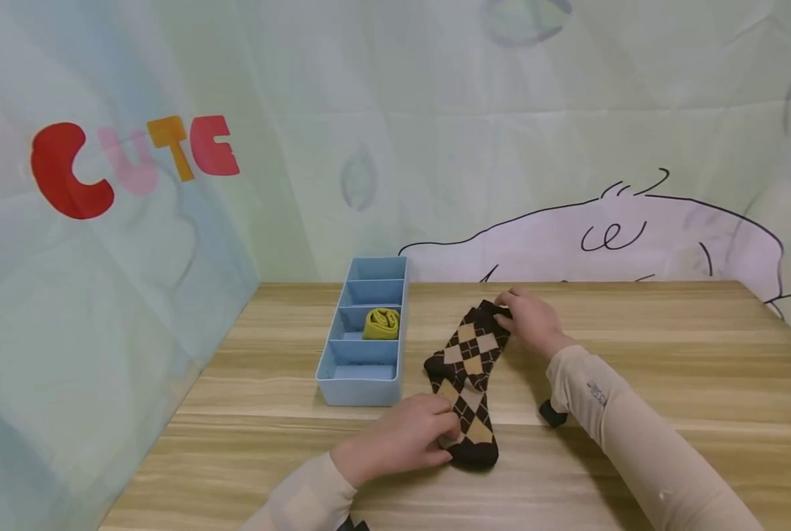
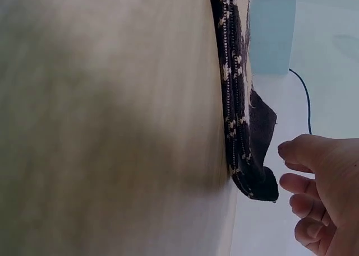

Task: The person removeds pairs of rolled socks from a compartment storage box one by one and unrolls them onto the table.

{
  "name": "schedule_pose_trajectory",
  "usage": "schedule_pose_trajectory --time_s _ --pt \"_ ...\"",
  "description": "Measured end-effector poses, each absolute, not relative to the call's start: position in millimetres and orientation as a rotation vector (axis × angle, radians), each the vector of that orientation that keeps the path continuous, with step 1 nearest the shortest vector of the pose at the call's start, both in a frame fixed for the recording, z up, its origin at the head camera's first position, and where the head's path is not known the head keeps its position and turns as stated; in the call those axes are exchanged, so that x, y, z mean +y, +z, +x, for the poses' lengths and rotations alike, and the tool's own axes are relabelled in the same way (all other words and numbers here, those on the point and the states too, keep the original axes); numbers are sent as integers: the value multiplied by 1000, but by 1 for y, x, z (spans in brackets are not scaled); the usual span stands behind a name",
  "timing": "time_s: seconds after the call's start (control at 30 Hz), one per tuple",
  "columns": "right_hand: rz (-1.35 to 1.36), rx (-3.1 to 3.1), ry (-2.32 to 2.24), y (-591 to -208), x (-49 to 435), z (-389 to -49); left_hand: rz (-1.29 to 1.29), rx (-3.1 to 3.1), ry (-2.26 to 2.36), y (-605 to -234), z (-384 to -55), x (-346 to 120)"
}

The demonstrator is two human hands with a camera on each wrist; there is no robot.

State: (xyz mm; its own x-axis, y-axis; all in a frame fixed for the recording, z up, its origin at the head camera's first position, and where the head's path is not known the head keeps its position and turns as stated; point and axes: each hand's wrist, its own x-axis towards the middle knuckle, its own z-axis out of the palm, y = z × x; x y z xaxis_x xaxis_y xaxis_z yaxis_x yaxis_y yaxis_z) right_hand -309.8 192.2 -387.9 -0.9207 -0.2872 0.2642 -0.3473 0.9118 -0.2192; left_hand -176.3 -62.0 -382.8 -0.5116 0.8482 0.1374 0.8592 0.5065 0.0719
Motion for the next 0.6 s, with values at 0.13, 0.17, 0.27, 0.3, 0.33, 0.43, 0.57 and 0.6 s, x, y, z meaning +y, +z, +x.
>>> schedule_pose_trajectory --time_s 0.13,0.17,0.27,0.3,0.33,0.43,0.57,0.6 --pt "491 -2854 391 -386 190 -309 -1489 -2644 -229 -385 -176 -66" --pt "492 -2858 394 -386 189 -309 -1489 -2637 -229 -386 -176 -67" --pt "507 -2870 368 -386 186 -310 -1497 -2592 -220 -390 -177 -68" --pt "512 -2877 355 -386 184 -311 -1500 -2575 -217 -391 -177 -68" --pt "518 -2888 339 -387 183 -311 -1500 -2562 -204 -392 -177 -68" --pt "516 -2942 303 -387 180 -312 -1509 -2534 -194 -395 -177 -67" --pt "497 -3025 275 -388 175 -311 -1518 -2529 -176 -395 -177 -66" --pt "496 -3036 272 -388 173 -311 -1517 -2527 -174 -395 -177 -67"
